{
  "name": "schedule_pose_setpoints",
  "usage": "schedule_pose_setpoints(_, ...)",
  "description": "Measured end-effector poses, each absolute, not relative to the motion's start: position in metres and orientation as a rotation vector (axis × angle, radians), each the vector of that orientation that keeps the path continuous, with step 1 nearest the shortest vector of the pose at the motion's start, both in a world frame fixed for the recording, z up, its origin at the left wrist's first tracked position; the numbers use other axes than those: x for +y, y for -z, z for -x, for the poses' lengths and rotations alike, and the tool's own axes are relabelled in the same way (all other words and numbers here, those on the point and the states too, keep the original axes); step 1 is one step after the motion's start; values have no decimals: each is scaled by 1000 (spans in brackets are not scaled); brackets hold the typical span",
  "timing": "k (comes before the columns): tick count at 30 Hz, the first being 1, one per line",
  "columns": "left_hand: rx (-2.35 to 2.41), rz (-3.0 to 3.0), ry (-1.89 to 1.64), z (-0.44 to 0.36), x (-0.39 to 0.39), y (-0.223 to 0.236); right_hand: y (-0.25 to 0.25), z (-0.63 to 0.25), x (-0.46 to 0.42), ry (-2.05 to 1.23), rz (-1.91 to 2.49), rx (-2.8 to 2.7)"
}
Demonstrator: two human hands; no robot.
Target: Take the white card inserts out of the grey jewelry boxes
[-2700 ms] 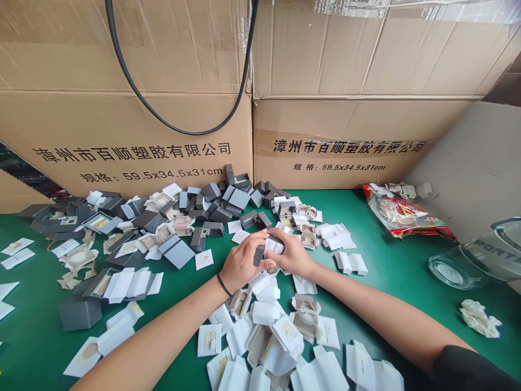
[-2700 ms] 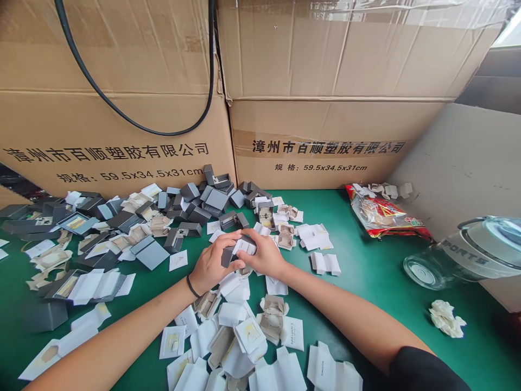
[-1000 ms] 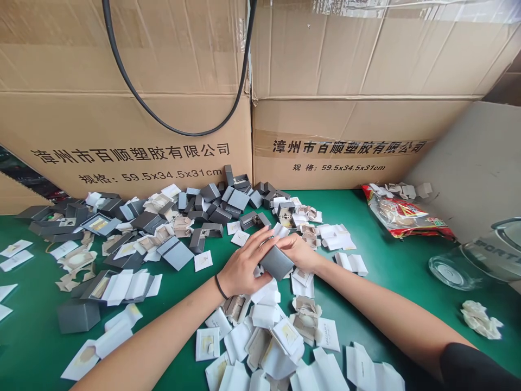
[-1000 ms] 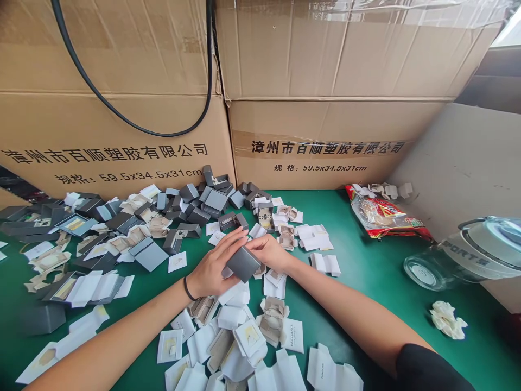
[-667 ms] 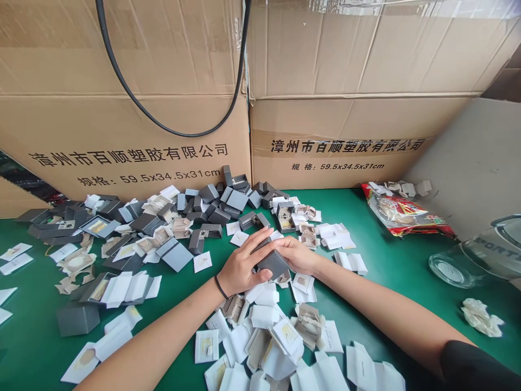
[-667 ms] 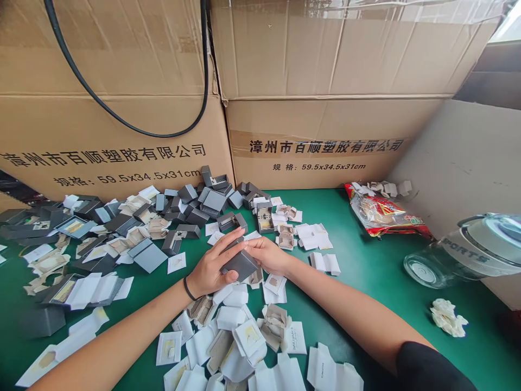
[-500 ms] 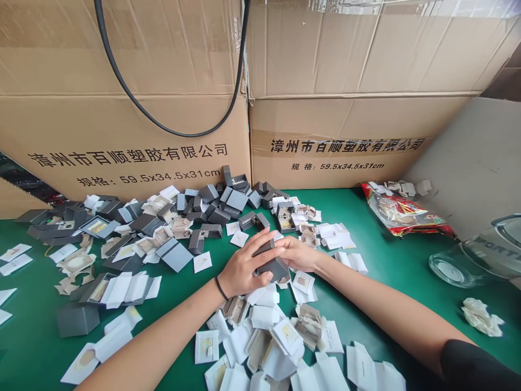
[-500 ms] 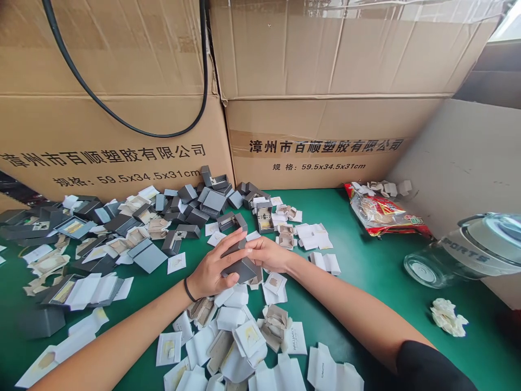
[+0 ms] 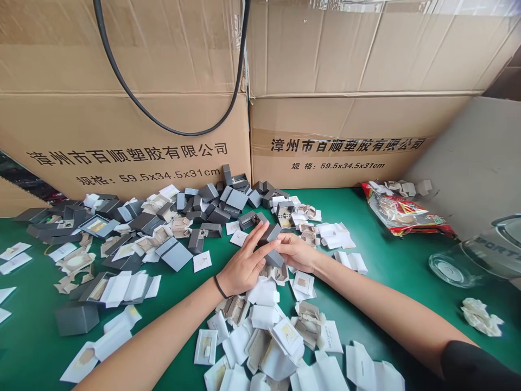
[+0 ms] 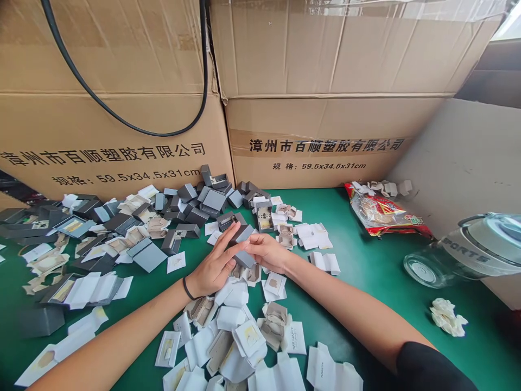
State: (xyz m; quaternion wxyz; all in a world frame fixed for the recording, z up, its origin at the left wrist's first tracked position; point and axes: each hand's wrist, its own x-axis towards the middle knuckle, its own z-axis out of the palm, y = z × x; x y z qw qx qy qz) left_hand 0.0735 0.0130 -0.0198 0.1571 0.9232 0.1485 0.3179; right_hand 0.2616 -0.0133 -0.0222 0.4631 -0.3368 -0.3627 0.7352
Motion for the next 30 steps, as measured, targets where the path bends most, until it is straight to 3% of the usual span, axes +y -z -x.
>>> schedule_pose_setpoints(8,334,-2730,-886,-74,9,17,16,-265,-15,-1916,717,-977)
schedule_pose_setpoints(30,344,-2735,-1000,-76,13,25,23,-244,-26,-1667,1023,-1067)
